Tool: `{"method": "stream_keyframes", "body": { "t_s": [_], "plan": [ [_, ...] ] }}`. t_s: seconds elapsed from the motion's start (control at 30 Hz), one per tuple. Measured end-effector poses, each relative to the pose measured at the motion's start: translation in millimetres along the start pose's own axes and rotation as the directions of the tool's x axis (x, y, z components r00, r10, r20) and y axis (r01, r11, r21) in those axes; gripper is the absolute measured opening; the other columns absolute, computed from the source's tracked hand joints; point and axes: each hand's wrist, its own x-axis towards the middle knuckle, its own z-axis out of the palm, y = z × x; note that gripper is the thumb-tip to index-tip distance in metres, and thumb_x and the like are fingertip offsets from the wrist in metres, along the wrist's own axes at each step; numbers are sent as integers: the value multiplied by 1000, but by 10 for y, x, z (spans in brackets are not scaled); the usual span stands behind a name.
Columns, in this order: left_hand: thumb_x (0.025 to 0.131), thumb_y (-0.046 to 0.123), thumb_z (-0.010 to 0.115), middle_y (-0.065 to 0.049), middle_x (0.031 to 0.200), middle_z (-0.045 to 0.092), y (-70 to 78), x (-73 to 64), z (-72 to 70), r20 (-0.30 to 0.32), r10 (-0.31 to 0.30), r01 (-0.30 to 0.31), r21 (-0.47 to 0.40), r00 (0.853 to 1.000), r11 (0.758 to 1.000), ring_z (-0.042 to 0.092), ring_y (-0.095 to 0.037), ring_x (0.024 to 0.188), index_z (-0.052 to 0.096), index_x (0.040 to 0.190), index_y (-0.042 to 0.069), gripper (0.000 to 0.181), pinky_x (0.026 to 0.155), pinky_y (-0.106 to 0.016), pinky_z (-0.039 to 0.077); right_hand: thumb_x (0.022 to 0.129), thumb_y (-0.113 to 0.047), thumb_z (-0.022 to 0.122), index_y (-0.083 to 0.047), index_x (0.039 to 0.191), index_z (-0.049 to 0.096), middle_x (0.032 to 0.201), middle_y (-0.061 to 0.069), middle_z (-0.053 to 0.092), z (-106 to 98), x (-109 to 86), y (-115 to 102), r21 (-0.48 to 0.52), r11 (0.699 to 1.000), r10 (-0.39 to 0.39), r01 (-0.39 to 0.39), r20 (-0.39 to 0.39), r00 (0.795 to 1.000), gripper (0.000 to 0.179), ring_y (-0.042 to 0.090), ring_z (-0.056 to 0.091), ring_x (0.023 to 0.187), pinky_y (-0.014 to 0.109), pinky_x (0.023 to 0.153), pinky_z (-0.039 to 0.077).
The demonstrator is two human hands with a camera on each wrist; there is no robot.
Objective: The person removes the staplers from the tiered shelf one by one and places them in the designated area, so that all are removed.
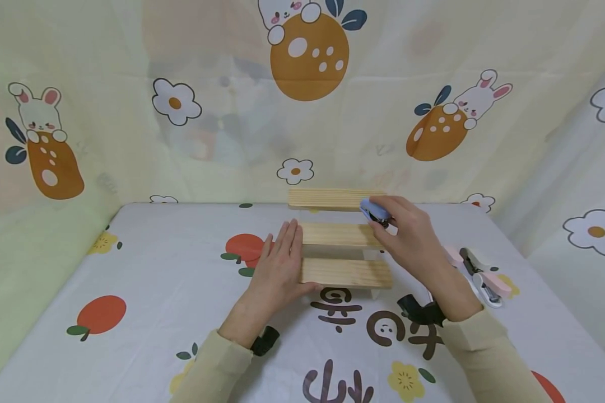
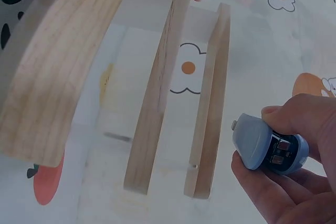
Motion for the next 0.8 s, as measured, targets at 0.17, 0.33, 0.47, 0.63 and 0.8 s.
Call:
{"method": "stream_keyframes", "body": {
  "t_s": [0.17, 0.33, 0.47, 0.63, 0.8],
  "plan": [
    [70, 61, 82, -14, 165, 21, 3, -1, -1, 5, -5, 5, -6, 1000, 1000, 19, -28, 154, 19, 156, -1, 124, 123, -51, 22, 81, 9, 74, 4, 123, 63, 118, 22, 65, -37, -79, 25, -17, 1000, 6, -6, -9, 1000, 44, 33, 68, 95, 47, 78, 60],
    [70, 60, 82, -14, 165, 21, 4, -2, 1, 5, -7, 8, -14, 1000, 1000, 19, -28, 154, 19, 156, -1, 124, 124, -51, 22, 81, 7, 74, 4, 123, 62, 120, 21, 64, -69, -165, 41, -33, 999, 27, -28, -5, 1000, 44, 33, 67, 97, 47, 78, 60],
    [70, 60, 82, -14, 165, 20, 5, -3, 2, 8, -11, 11, -17, 1000, 1000, 19, -28, 154, 18, 156, -1, 123, 124, -50, 21, 81, 7, 75, 4, 124, 62, 121, 22, 63, -96, -221, 54, -45, 998, 38, -38, -7, 999, 45, 32, 67, 97, 46, 78, 60],
    [70, 60, 82, -14, 165, 20, 8, -6, 0, 11, -14, 14, -21, 1000, 1000, 18, -29, 154, 18, 157, -1, 123, 124, -50, 21, 79, 8, 76, 4, 122, 62, 120, 21, 64, -126, -285, 71, -51, 998, 31, -32, -24, 999, 46, 32, 68, 97, 45, 77, 59],
    [70, 60, 83, -14, 165, 20, 8, -6, -2, 8, -15, 15, -24, 1000, 1000, 18, -28, 154, 18, 157, -1, 123, 124, -51, 21, 77, 9, 77, 3, 122, 63, 118, 21, 64, -160, -352, 74, -74, 996, 38, -40, -32, 999, 48, 33, 68, 94, 47, 75, 60]
  ]
}}
